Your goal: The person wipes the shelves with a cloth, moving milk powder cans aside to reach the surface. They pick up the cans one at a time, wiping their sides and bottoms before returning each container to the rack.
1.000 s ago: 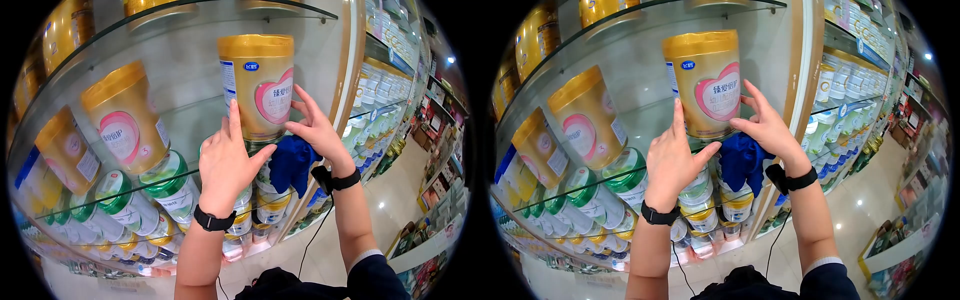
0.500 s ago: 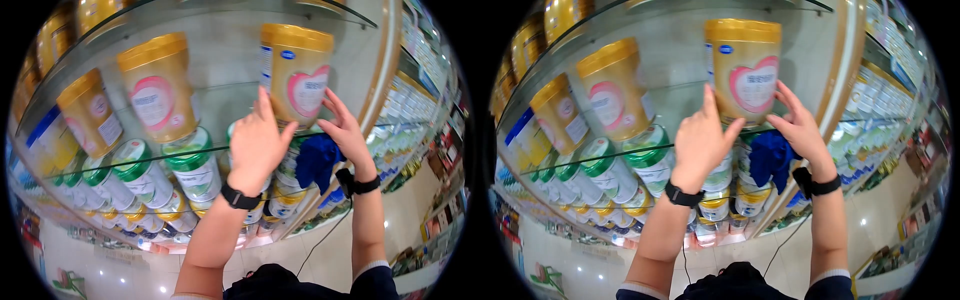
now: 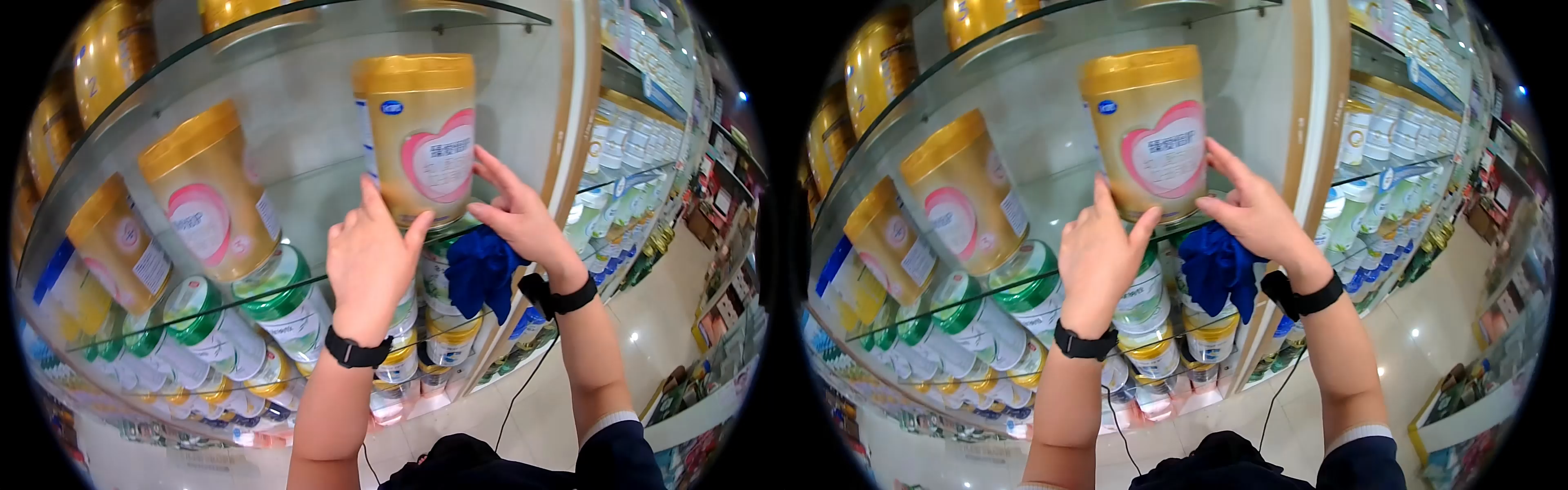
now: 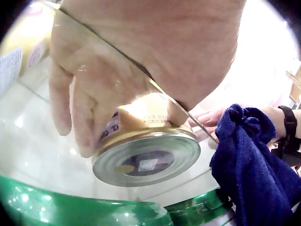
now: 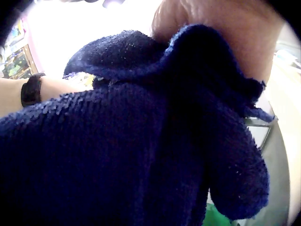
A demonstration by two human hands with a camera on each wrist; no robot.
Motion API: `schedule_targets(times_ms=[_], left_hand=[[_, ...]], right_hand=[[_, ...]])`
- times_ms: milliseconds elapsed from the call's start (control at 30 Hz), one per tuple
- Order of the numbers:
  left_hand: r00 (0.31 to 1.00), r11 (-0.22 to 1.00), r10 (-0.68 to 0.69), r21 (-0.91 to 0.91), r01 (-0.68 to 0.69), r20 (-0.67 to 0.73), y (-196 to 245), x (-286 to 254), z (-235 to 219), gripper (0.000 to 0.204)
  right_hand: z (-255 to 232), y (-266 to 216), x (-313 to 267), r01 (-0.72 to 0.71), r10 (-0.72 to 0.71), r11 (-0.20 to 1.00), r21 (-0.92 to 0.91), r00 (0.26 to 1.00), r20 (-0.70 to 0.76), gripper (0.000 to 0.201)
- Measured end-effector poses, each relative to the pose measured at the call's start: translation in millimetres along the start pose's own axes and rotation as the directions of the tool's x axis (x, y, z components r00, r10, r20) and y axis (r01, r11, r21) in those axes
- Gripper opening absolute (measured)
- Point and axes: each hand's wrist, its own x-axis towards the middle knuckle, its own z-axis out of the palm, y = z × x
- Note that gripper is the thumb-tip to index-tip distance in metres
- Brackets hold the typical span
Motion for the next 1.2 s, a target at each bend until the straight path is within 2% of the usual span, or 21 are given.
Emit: schedule_targets(times_ms=[167,267,333,367,400,467,500,600,733,867,1000,1100,1200], left_hand=[[1.0,1.0,-0.002,0.002,0.002,-0.005,0.5,-1.2,-1.0,0.082],[0.986,0.995,0.094,0.055,-0.087,-0.139,-5.4,-2.2,7.1,0.08],[0.984,0.994,0.09,0.074,-0.079,-0.157,-8.1,-1.9,7.8,0.078],[0.992,0.991,0.055,0.126,-0.041,-0.113,-2.5,-3.4,6.0,0.079],[0.989,0.997,0.058,0.065,-0.049,-0.135,-1.3,-2.9,7.2,0.081],[0.998,0.998,0.027,0.053,-0.024,-0.064,-1.7,-0.3,4.0,0.084],[0.985,0.997,0.072,0.037,-0.067,-0.158,-1.7,-2.1,15.9,0.084],[0.991,0.999,0.04,0.004,-0.039,-0.131,-6.6,-4.8,11.2,0.084],[0.994,0.999,0.039,0.019,-0.037,-0.103,-6.9,-5.6,9.1,0.085],[0.988,0.999,0.052,0.009,-0.051,-0.143,-6.1,-5.6,11.6,0.086],[0.995,0.999,0.048,0.001,-0.048,-0.092,-6.1,-3.9,9.5,0.086],[0.991,0.998,0.056,0.006,-0.055,-0.12,-5.9,-3.8,10.7,0.086],[0.996,0.999,0.035,0.02,-0.034,-0.084,-3.4,-2.5,6.3,0.083]], right_hand=[[0.3,-1.8,-1.3,-0.004,0.004,1.0,0.014,1.0,-0.004,0.074],[0.8,-1.3,-2.6,-0.004,0.004,1.0,-0.013,1.0,0.0,0.075],[5.0,-1.8,-1.3,-0.007,0.007,1.0,-0.024,1.0,-0.011,0.075],[3.9,1.8,-1.9,-0.005,0.005,1.0,-0.013,1.0,-0.019,0.074],[3.0,4.1,-2.8,0.005,-0.004,1.0,0.003,0.999,-0.034,0.074],[4.4,8.7,-2.0,0.002,0.0,0.999,0.04,0.999,-0.054,0.073],[1.7,14.2,-2.0,-0.007,0.012,0.998,0.067,0.997,-0.072,0.073],[7.6,15.6,4.1,0.045,-0.04,0.996,0.083,0.998,-0.055,0.072],[9.6,14.8,1.5,0.034,-0.027,0.993,0.116,0.998,-0.059,0.072],[9.0,6.7,0.1,0.013,-0.01,0.997,0.077,0.999,-0.044,0.072],[9.6,6.3,0.5,0.032,-0.028,0.997,0.067,0.999,-0.047,0.071],[10.0,6.1,0.2,0.02,-0.015,0.996,0.092,0.998,-0.054,0.072],[5.0,7.1,-1.7,0.01,-0.009,1.0,0.011,0.999,-0.04,0.072]])
